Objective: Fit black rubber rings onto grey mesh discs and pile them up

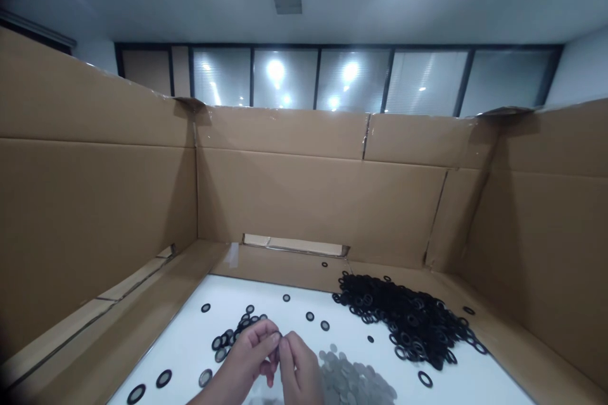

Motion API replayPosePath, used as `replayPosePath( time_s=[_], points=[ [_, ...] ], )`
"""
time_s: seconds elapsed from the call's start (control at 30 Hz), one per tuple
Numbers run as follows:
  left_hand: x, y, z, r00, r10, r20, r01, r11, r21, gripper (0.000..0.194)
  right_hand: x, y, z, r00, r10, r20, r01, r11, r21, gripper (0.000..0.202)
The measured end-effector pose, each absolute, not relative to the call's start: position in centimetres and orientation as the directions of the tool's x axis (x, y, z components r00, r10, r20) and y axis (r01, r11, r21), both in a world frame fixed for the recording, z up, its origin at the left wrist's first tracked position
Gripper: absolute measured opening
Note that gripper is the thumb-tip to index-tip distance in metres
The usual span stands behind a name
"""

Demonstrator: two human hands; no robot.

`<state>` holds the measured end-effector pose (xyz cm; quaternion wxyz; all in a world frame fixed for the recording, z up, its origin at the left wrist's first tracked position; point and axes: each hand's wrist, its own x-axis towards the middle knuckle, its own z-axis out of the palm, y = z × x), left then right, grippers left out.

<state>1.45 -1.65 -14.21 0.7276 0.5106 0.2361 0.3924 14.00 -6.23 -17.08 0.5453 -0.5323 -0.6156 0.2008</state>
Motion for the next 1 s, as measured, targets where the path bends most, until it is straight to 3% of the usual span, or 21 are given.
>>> replayPosePath(
  time_s=[0.2,0.47,0.73,1.0],
  points=[
    [0.8,-1.4,-13.9,0.650,0.755,0.081,-0.250,0.112,0.962,0.045,14.5,-6.5,-15.9,0.077,0.886,0.458,0.405,0.392,-0.826,0.048],
    [-0.1,-1.2,-12.9,0.704,0.708,0.051,-0.179,0.107,0.978,0.039,15.0,-6.4,-16.9,0.085,0.841,0.534,0.566,0.401,-0.720,0.042],
    [-0.1,-0.8,-13.2,0.695,0.718,0.034,-0.150,0.099,0.984,0.038,15.5,-6.6,-16.6,0.060,0.810,0.583,0.610,0.433,-0.664,0.039],
    [-0.5,-0.4,-13.6,0.714,0.700,0.012,-0.098,0.083,0.992,0.040,15.6,-6.3,-16.8,-0.004,0.880,0.475,0.561,0.395,-0.727,0.039]
  ],
)
